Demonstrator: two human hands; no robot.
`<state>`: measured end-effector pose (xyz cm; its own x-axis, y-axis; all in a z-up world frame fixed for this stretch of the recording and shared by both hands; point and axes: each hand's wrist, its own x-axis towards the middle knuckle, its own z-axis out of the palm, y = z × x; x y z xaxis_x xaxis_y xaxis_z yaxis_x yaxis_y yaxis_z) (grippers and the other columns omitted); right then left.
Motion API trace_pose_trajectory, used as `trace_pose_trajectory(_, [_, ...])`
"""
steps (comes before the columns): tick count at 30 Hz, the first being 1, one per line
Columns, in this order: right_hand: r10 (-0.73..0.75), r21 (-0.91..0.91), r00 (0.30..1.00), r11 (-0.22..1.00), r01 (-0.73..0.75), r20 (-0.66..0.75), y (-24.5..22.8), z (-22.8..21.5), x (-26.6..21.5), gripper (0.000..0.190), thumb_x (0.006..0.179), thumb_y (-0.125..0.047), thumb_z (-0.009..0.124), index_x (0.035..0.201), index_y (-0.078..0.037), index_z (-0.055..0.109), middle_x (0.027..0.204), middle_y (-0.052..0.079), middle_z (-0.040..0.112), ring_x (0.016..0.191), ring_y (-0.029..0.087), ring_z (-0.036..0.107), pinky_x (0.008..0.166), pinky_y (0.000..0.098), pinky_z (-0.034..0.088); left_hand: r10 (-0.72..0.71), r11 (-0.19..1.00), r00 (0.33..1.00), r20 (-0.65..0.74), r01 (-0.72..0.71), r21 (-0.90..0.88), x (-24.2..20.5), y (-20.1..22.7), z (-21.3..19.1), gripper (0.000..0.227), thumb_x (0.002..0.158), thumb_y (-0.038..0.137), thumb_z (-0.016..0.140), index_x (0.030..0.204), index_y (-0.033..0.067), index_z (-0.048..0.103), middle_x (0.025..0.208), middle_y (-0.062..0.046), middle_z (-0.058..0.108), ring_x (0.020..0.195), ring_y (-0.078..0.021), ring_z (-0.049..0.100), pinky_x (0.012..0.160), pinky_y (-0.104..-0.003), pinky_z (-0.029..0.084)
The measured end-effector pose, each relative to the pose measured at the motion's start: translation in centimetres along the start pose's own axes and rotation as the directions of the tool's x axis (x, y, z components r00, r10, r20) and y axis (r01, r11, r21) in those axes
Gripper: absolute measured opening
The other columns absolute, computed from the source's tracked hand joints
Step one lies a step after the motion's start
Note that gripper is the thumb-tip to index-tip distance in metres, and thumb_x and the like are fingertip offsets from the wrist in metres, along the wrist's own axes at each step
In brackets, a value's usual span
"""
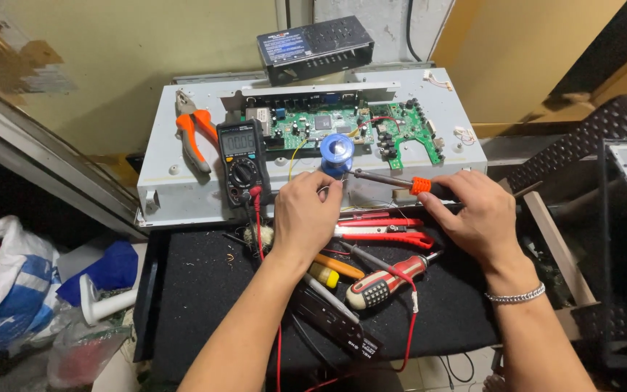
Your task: Soldering electronic components on a circuit board using a soldering iron and solder wire.
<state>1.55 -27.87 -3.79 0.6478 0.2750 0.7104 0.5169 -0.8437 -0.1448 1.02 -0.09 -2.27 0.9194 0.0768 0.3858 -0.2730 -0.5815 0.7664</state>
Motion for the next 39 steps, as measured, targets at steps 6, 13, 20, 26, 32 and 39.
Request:
trace_pose_trajectory(6, [0.002, -0.008, 1.000, 1.000, -0.002, -0.004, 0.5, 0.1, -0.1, 0.018, 0.095, -0.034, 0.081, 0.099, -0.017, 0.075, 0.076, 0.001, 0.066, 0.077, 0.022, 0.068, 0.072, 0.0320, 0.055, 0.015, 0.999, 1.000, 0.002, -0.015, 0.028, 0.0, -0.1, 0.0, 0.018, 0.088, 0.025, 0.067, 0.081, 0.0108, 0.076, 0.060, -0.007, 0.057, 0.067, -0.0353, 0.069, 0.066, -0.045, 0.056])
trace_pose_trajectory(13, [0.064, 0.003, 0.998, 0.998, -0.064, -0.005, 0.3, -0.4, -0.1, 0.018, 0.095, -0.036, 0.081, 0.098, -0.019, 0.076, 0.075, 0.000, 0.066, 0.077, 0.021, 0.068, 0.072, 0.0315, 0.055, 0.040, 0.999, 0.999, -0.023, -0.040, 0.035, -0.2, 0.5, -0.3, 0.017, 0.089, 0.024, 0.066, 0.079, 0.0131, 0.075, 0.058, -0.004, 0.056, 0.065, -0.0328, 0.069, 0.065, -0.043, 0.056])
trace_pose_trajectory(20, [0.168, 0.103, 0.985, 0.981, -0.164, -0.034, 0.9, -1.3, -0.3, 0.018, 0.094, -0.034, 0.082, 0.099, -0.017, 0.077, 0.075, 0.002, 0.068, 0.075, 0.023, 0.068, 0.068, 0.0328, 0.055, 0.092, 0.996, 0.990, -0.105, -0.090, 0.020, -0.5, 0.7, -0.4, 0.015, 0.088, 0.024, 0.067, 0.077, 0.0144, 0.072, 0.058, -0.005, 0.054, 0.064, -0.0335, 0.067, 0.064, -0.043, 0.055])
trace_pose_trajectory(26, [0.245, 0.147, 0.958, 0.964, -0.223, -0.150, 1.0, -1.4, -0.1, 0.018, 0.097, -0.031, 0.081, 0.101, -0.014, 0.076, 0.073, 0.004, 0.066, 0.066, 0.021, 0.066, 0.060, 0.0307, 0.054, 0.145, 0.988, 0.974, -0.172, -0.151, -0.023, -0.4, 0.9, -0.3, 0.013, 0.088, 0.020, 0.066, 0.078, 0.0138, 0.070, 0.057, -0.005, 0.055, 0.063, -0.0316, 0.067, 0.063, -0.040, 0.055])
trace_pose_trajectory(32, [0.245, 0.150, 0.945, 0.965, -0.216, -0.216, 0.0, -1.6, 0.5, 0.018, 0.096, -0.015, 0.076, 0.111, -0.005, 0.073, 0.080, 0.014, 0.065, 0.067, 0.030, 0.065, 0.059, 0.0376, 0.054, 0.259, 0.948, 0.954, -0.152, -0.281, -0.151, -0.6, 0.8, 0.7, 0.010, 0.091, 0.019, 0.067, 0.085, 0.0130, 0.072, 0.062, -0.005, 0.059, 0.067, -0.0296, 0.067, 0.064, -0.038, 0.054])
trace_pose_trajectory(39, [0.126, 0.134, 0.955, 0.987, -0.092, -0.269, -4.1, -1.9, 1.9, 0.028, 0.094, -0.010, 0.075, 0.120, -0.004, 0.073, 0.086, 0.011, 0.070, 0.066, 0.029, 0.066, 0.060, 0.0361, 0.056, 0.358, 0.826, 0.930, 0.078, -0.277, -0.491, -1.7, 3.4, 0.6, 0.004, 0.088, 0.020, 0.077, 0.090, 0.0172, 0.079, 0.096, -0.004, 0.078, 0.095, -0.0248, 0.073, 0.079, -0.033, 0.058])
